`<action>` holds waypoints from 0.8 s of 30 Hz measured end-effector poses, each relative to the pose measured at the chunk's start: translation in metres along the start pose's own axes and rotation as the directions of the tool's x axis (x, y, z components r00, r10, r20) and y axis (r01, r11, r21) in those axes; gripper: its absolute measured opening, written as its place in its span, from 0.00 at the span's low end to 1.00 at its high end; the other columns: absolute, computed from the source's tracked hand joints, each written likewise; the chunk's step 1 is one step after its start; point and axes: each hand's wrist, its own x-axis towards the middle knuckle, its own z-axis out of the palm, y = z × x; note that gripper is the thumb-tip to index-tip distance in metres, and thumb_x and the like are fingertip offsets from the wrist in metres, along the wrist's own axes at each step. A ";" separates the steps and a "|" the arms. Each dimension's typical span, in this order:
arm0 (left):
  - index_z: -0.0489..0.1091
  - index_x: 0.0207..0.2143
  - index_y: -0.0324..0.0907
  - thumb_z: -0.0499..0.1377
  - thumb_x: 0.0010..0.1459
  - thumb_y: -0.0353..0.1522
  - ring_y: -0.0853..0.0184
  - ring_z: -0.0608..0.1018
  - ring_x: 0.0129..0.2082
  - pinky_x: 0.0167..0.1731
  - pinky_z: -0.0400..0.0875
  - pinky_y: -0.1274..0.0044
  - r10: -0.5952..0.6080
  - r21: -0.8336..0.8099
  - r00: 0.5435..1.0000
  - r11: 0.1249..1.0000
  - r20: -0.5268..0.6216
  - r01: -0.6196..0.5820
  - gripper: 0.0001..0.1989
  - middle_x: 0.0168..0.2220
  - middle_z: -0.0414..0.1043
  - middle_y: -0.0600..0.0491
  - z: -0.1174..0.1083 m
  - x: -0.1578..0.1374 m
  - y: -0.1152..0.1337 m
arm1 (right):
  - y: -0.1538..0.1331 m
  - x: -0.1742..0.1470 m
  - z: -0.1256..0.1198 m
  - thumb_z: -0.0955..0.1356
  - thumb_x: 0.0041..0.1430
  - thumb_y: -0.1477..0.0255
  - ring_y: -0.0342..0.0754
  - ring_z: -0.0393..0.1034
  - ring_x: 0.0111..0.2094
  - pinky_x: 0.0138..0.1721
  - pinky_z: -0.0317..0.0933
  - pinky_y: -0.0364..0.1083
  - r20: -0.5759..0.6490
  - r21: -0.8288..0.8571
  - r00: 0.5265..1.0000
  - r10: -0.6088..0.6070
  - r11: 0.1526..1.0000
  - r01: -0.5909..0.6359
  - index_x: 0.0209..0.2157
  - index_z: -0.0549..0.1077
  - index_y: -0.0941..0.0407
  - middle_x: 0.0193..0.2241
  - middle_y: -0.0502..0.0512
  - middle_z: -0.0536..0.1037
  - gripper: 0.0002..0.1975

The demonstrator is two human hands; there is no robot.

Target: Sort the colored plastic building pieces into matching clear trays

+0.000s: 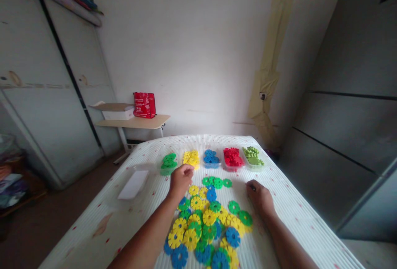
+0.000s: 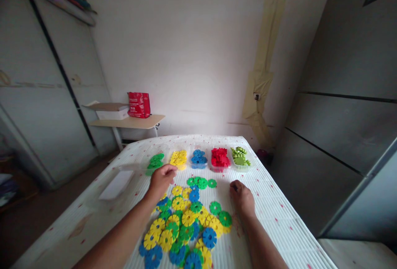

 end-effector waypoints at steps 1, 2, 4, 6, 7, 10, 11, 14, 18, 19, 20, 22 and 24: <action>0.71 0.25 0.41 0.55 0.43 0.29 0.73 0.71 0.17 0.19 0.64 0.82 0.015 0.018 1.000 1.000 -0.015 -0.014 0.06 0.20 0.70 0.58 -0.012 -0.007 -0.005 | 0.000 0.000 0.000 0.58 0.50 0.68 0.47 0.70 0.31 0.31 0.57 0.41 -0.001 -0.008 1.000 0.004 1.000 -0.004 0.30 0.71 0.55 0.27 0.53 0.76 0.12; 0.71 0.25 0.41 0.55 0.43 0.30 0.72 0.73 0.20 0.22 0.65 0.82 0.033 0.050 0.999 0.998 -0.041 -0.031 0.06 0.21 0.72 0.58 -0.023 -0.014 -0.010 | -0.001 0.000 -0.001 0.58 0.50 0.69 0.47 0.70 0.31 0.31 0.57 0.41 -0.003 -0.016 1.000 0.005 1.000 -0.005 0.29 0.71 0.55 0.27 0.53 0.76 0.11; 0.72 0.26 0.43 0.55 0.45 0.33 0.69 0.75 0.26 0.28 0.68 0.80 0.147 0.231 0.982 0.966 -0.116 -0.117 0.08 0.24 0.74 0.56 -0.046 -0.027 -0.023 | -0.002 -0.001 -0.001 0.59 0.50 0.69 0.47 0.70 0.31 0.31 0.57 0.41 -0.003 -0.034 1.000 0.002 0.999 -0.002 0.29 0.71 0.54 0.28 0.53 0.76 0.11; 0.73 0.28 0.44 0.54 0.46 0.35 0.67 0.76 0.28 0.32 0.69 0.79 0.190 0.331 0.971 0.934 -0.148 -0.133 0.10 0.27 0.76 0.56 -0.065 -0.040 -0.038 | -0.004 -0.002 0.000 0.59 0.51 0.69 0.47 0.71 0.31 0.31 0.57 0.42 0.000 -0.045 1.000 -0.003 0.999 0.003 0.30 0.71 0.54 0.28 0.53 0.77 0.11; 0.73 0.28 0.44 0.53 0.46 0.36 0.67 0.76 0.29 0.33 0.69 0.79 0.197 0.357 0.965 0.926 -0.173 -0.125 0.10 0.28 0.77 0.55 -0.073 -0.046 -0.046 | -0.006 -0.002 0.001 0.59 0.51 0.69 0.47 0.71 0.31 0.31 0.58 0.42 0.004 -0.045 1.000 -0.005 0.999 0.005 0.30 0.71 0.54 0.28 0.53 0.77 0.11; 0.73 0.27 0.44 0.53 0.45 0.38 0.65 0.77 0.29 0.32 0.70 0.78 0.175 0.362 0.961 0.928 -0.215 -0.088 0.11 0.28 0.77 0.54 -0.090 -0.059 -0.064 | -0.012 -0.004 0.004 0.59 0.52 0.69 0.47 0.71 0.32 0.32 0.58 0.42 0.028 -0.020 0.999 -0.029 0.999 0.030 0.30 0.71 0.54 0.29 0.53 0.77 0.11; 0.73 0.26 0.43 0.54 0.45 0.38 0.65 0.77 0.29 0.31 0.71 0.78 0.158 0.348 0.962 0.935 -0.222 -0.073 0.11 0.27 0.77 0.54 -0.093 -0.062 -0.067 | -0.013 -0.005 0.006 0.59 0.52 0.69 0.47 0.71 0.32 0.32 0.58 0.42 0.040 -0.013 0.998 -0.047 0.999 0.048 0.30 0.71 0.53 0.29 0.52 0.77 0.11; 0.73 0.26 0.43 0.54 0.45 0.38 0.65 0.77 0.27 0.28 0.71 0.78 0.101 0.315 0.967 0.949 -0.232 -0.024 0.12 0.24 0.76 0.54 -0.098 -0.067 -0.071 | -0.018 -0.007 0.009 0.59 0.52 0.69 0.46 0.71 0.31 0.32 0.58 0.41 0.072 -0.014 0.992 -0.100 0.995 0.101 0.30 0.71 0.54 0.28 0.52 0.77 0.11; 0.73 0.27 0.43 0.53 0.45 0.38 0.66 0.76 0.26 0.25 0.70 0.79 0.090 0.331 0.969 0.944 -0.231 -0.008 0.12 0.22 0.75 0.55 -0.095 -0.068 -0.068 | -0.022 -0.011 0.008 0.59 0.51 0.69 0.46 0.70 0.30 0.31 0.58 0.41 0.091 0.009 0.988 -0.124 0.992 0.123 0.29 0.72 0.54 0.27 0.52 0.77 0.11; 0.73 0.26 0.43 0.53 0.45 0.38 0.66 0.76 0.26 0.26 0.70 0.79 0.098 0.342 0.969 0.940 -0.227 -0.015 0.12 0.23 0.75 0.55 -0.095 -0.069 -0.068 | -0.023 -0.012 0.007 0.59 0.51 0.69 0.46 0.70 0.29 0.30 0.58 0.41 0.096 0.024 0.987 -0.130 0.991 0.129 0.28 0.72 0.55 0.26 0.52 0.77 0.11; 0.73 0.26 0.43 0.53 0.45 0.37 0.66 0.76 0.25 0.26 0.70 0.79 0.105 0.353 0.970 0.936 -0.220 -0.021 0.12 0.23 0.75 0.55 -0.094 -0.069 -0.067 | -0.024 -0.013 0.007 0.59 0.51 0.69 0.46 0.70 0.29 0.30 0.58 0.41 0.103 0.040 0.985 -0.139 0.990 0.136 0.28 0.72 0.55 0.26 0.51 0.77 0.12; 0.72 0.27 0.42 0.52 0.46 0.37 0.67 0.75 0.25 0.28 0.70 0.79 0.109 0.370 0.973 0.929 -0.206 -0.026 0.12 0.24 0.75 0.55 -0.093 -0.069 -0.067 | -0.028 -0.014 0.007 0.59 0.51 0.70 0.45 0.70 0.29 0.30 0.58 0.41 0.118 0.069 0.979 -0.169 0.985 0.161 0.28 0.72 0.55 0.26 0.51 0.77 0.12; 0.72 0.27 0.42 0.52 0.46 0.37 0.67 0.75 0.25 0.28 0.70 0.79 0.107 0.380 0.974 0.925 -0.199 -0.024 0.12 0.24 0.76 0.55 -0.092 -0.069 -0.068 | -0.033 -0.016 0.008 0.59 0.51 0.70 0.45 0.70 0.30 0.31 0.58 0.41 0.131 0.094 0.970 -0.205 0.976 0.194 0.28 0.72 0.55 0.27 0.51 0.77 0.12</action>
